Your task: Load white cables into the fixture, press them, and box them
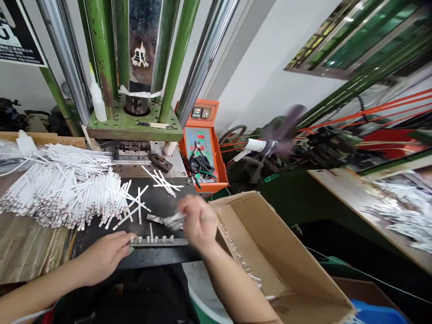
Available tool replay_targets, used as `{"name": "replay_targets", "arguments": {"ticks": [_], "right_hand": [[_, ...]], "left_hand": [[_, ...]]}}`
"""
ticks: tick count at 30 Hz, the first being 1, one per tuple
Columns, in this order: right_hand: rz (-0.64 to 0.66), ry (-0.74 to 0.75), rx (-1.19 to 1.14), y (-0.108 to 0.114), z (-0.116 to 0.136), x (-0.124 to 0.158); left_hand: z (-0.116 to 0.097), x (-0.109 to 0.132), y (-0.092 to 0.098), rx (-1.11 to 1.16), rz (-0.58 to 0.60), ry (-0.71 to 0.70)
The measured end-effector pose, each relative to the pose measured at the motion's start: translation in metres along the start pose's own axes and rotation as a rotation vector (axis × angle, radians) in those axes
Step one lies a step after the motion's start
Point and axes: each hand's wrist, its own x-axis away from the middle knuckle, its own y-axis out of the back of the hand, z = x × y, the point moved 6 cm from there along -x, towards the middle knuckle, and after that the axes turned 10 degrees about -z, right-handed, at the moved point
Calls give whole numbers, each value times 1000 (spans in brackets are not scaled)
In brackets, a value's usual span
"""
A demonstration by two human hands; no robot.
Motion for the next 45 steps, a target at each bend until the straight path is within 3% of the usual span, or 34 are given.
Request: {"name": "replay_targets", "arguments": {"ticks": [1, 2, 4, 5, 7, 10, 12, 14, 17, 18, 20, 23, 25, 28, 31, 34, 37, 41, 45], "right_hand": [[10, -125, 71, 2, -18, -13], [110, -218, 147, -1, -34, -26], [372, -297, 352, -13, -56, -42], [442, -298, 462, -18, -60, -45], [467, -203, 573, -28, -49, -35], [490, 117, 399, -51, 0, 13], [435, 246, 315, -51, 25, 44], [237, 211, 305, -25, 31, 59], [-32, -84, 386, 51, 6, 72], [-34, -187, 441, 75, -7, 80], [97, -278, 560, 106, -29, 97], [115, -268, 737, 118, -52, 112], [95, -229, 694, 100, -59, 107], [268, -172, 416, 55, -65, 91], [393, -175, 202, 30, -65, 79], [467, -141, 60, 13, -56, 73], [599, -123, -29, -19, -39, 62], [636, -321, 328, -64, -32, 37], [758, -363, 639, -90, -25, 31]], "left_hand": [[3, 2, -1, -16, -14, -14], [6, 3, -2, -39, -22, -31], [10, 4, -3, -88, -42, -64], [11, 3, -3, -109, -62, -75], [11, 1, -1, -146, -106, -87], [2, -6, 2, -183, -151, -174], [-9, -10, 1, -226, -170, -287], [-18, -13, 0, -276, -205, -392], [-17, -11, -4, -281, -238, -429], [-12, -10, -5, -263, -238, -406], [-1, -7, -5, -219, -228, -337], [10, -4, -6, -174, -173, -254], [11, -3, -7, -160, -127, -249], [6, 1, -7, -144, -108, -273], [3, 10, -6, -131, -150, -272], [0, 19, 2, -176, -210, -296], [-1, 21, 19, -281, -229, -315], [1, 5, 36, -450, -174, -224], [6, -17, 21, -563, 25, 19]]}}
